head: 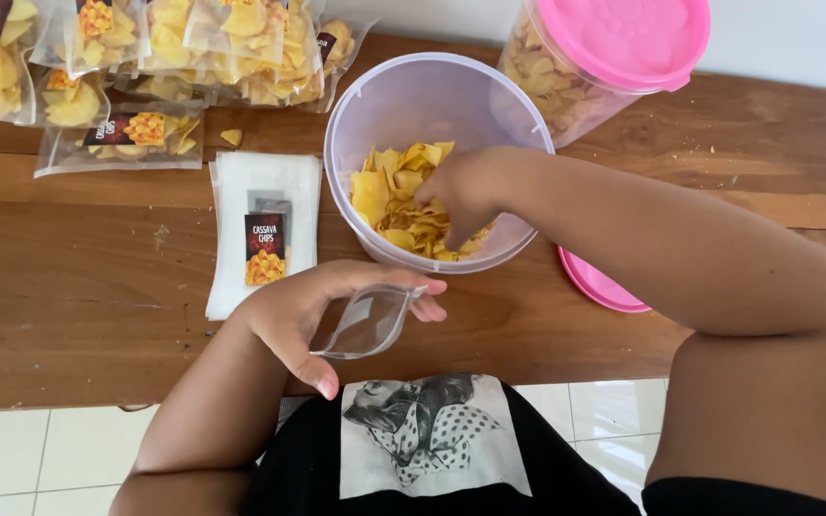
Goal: Manually filling small plastic pouches with cassava chips using a small plastic cup as a scoop and organizing the finished bags on a table.
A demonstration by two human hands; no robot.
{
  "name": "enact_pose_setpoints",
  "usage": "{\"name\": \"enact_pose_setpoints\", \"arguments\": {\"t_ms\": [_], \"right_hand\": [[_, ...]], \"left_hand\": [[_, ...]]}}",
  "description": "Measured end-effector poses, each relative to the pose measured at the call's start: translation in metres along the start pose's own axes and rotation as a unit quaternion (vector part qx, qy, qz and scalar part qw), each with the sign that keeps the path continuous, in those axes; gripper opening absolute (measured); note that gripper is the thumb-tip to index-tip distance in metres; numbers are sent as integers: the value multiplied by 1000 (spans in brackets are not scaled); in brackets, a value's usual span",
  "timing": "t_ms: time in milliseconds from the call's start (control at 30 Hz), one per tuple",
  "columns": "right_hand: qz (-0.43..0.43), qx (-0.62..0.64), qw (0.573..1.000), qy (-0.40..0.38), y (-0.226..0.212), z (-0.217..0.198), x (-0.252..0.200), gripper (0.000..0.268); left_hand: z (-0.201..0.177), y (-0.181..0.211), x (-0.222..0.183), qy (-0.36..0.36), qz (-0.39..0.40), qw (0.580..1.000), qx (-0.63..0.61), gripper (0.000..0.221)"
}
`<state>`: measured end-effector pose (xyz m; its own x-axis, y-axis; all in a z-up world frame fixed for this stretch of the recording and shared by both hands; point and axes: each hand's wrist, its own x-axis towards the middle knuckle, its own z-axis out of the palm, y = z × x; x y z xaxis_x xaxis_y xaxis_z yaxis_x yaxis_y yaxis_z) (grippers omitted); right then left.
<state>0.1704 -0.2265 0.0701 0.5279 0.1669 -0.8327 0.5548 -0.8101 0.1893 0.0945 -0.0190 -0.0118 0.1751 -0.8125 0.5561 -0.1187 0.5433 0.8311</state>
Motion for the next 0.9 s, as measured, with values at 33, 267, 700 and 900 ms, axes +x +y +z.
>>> {"name": "enact_pose_setpoints", "arguments": {"t_ms": [33,267,700,900], "right_hand": [[1,-1,1000,0,3,2,0,76],[-84,125,985,85,15,11,-10,66],[-70,205,928,303,28,8,-56,41],[-206,297,844,397,25,24,-62,65]], "left_hand": [[0,3,1,0,1,1000,0,95],[2,7,1,34,-162,986,37,91],[-1,-6,-6,11,-48,999,-19,91],[2,8,2,101,-167,980,47,80]]}}
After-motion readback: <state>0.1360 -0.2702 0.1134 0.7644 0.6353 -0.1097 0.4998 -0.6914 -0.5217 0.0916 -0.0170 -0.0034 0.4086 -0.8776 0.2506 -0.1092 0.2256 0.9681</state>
